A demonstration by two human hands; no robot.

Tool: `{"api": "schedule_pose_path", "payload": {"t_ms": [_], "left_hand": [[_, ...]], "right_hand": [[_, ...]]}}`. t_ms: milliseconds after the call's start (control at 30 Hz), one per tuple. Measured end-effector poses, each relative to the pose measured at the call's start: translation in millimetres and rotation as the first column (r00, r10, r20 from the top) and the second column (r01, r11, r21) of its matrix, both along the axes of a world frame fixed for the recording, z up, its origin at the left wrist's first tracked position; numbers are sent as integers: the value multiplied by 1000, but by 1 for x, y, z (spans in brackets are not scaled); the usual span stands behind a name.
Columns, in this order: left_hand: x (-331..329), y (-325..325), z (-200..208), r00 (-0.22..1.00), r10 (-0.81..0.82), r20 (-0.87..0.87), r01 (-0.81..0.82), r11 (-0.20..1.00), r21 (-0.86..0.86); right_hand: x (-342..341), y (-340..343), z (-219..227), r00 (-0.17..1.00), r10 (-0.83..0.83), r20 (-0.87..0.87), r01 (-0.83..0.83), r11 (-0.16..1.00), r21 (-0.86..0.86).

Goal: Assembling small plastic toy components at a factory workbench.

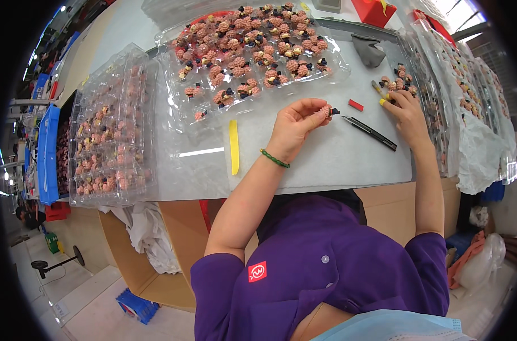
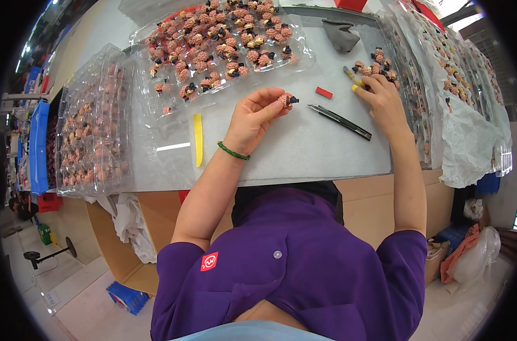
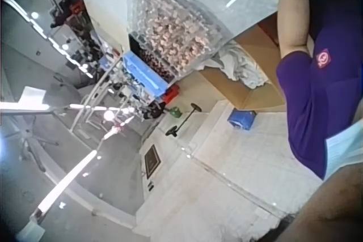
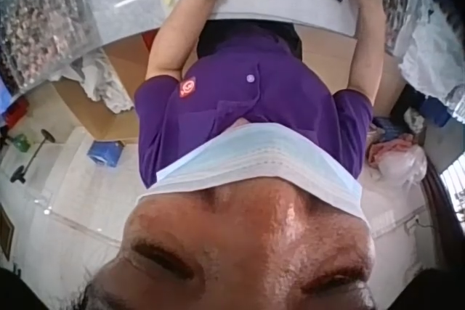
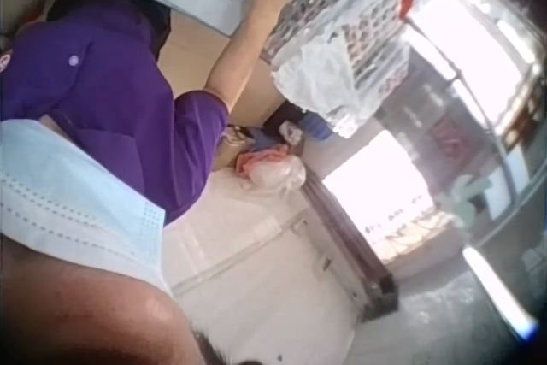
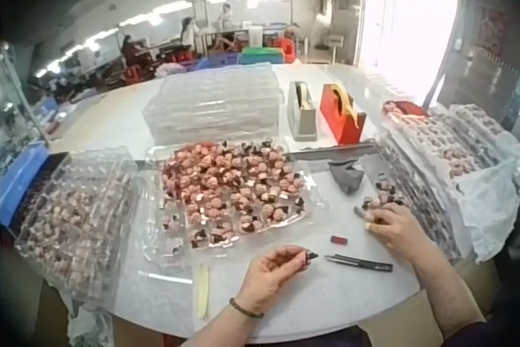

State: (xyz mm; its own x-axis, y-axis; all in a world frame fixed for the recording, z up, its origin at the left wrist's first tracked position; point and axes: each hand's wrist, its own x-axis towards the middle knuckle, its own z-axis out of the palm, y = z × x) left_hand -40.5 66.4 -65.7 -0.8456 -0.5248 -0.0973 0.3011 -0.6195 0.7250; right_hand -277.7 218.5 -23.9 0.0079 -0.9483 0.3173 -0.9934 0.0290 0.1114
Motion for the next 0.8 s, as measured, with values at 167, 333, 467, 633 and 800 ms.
{"api": "schedule_pose_path", "payload": {"t_ms": [167,333,467,633,800], "left_hand": [[0,0,1,1000,14,16,-14,1000,5],[-1,-1,1,999,5,34,-5,1000,24],[0,0,1,1000,5,26,-6,1000,26],[-1,1,1,1000,6,16,-6,1000,14],[1,1,-2,999,44,20,-44,999,-6]], "right_hand": [[20,-5,5,995,-41,87,47,997,-63],[43,-10,7,959,4,284,14,998,-62],[52,-14,5,929,-11,370,33,998,-53],[57,-23,-2,913,-45,405,91,991,-96],[73,-29,2,880,-89,466,156,982,-107]]}}
